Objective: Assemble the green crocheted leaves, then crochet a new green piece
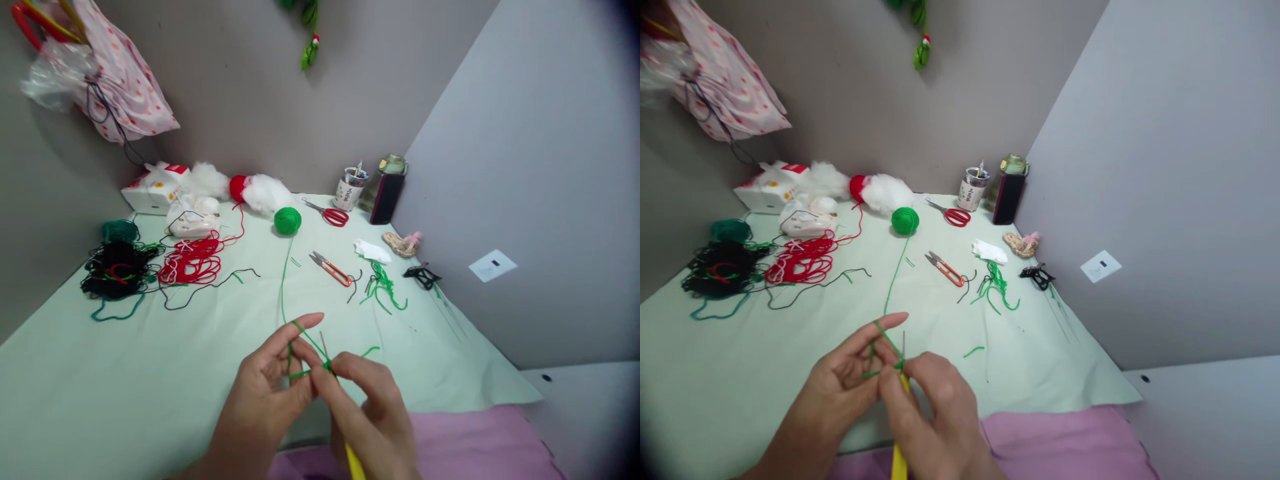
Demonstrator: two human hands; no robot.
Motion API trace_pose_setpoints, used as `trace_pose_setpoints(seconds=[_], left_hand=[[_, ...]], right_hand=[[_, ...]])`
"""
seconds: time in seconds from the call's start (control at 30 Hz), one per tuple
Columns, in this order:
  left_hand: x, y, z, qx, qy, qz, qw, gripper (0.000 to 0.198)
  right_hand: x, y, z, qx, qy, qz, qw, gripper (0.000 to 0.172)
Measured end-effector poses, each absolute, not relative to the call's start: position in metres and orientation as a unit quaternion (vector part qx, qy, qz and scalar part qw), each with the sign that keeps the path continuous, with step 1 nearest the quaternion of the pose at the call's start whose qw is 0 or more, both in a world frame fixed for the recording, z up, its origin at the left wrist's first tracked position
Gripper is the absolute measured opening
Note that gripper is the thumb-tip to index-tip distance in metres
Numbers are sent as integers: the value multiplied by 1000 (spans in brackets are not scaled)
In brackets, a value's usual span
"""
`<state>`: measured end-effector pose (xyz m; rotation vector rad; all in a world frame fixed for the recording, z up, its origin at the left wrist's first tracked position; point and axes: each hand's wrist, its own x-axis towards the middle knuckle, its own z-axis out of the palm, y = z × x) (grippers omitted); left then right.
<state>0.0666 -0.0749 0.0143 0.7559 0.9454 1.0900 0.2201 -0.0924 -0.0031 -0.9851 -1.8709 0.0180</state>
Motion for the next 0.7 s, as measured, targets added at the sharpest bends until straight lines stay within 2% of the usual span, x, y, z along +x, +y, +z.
trace_pose_setpoints(seconds=[0.07, 0.13, 0.23, 0.3, 0.43, 0.6, 0.7], left_hand=[[66, -71, 16, 262, 363, 453, 771, 51], [64, -68, 18, 218, 331, 445, 803, 44], [63, -67, 20, 229, 351, 478, 772, 38], [64, -70, 18, 266, 368, 483, 749, 39], [69, -74, 14, 292, 368, 486, 737, 40], [71, -70, 14, 229, 357, 474, 772, 44], [69, -66, 16, 174, 325, 456, 810, 35]], right_hand=[[218, -95, -6, -436, -725, 43, 531, 34], [219, -92, -3, -426, -707, 86, 558, 28], [222, -81, 6, -369, -645, 240, 625, 23], [222, -75, 10, -352, -631, 290, 628, 22], [217, -76, 5, -368, -684, 236, 583, 26], [214, -90, -7, -428, -724, 18, 540, 35], [220, -86, -2, -400, -711, 118, 566, 29]])
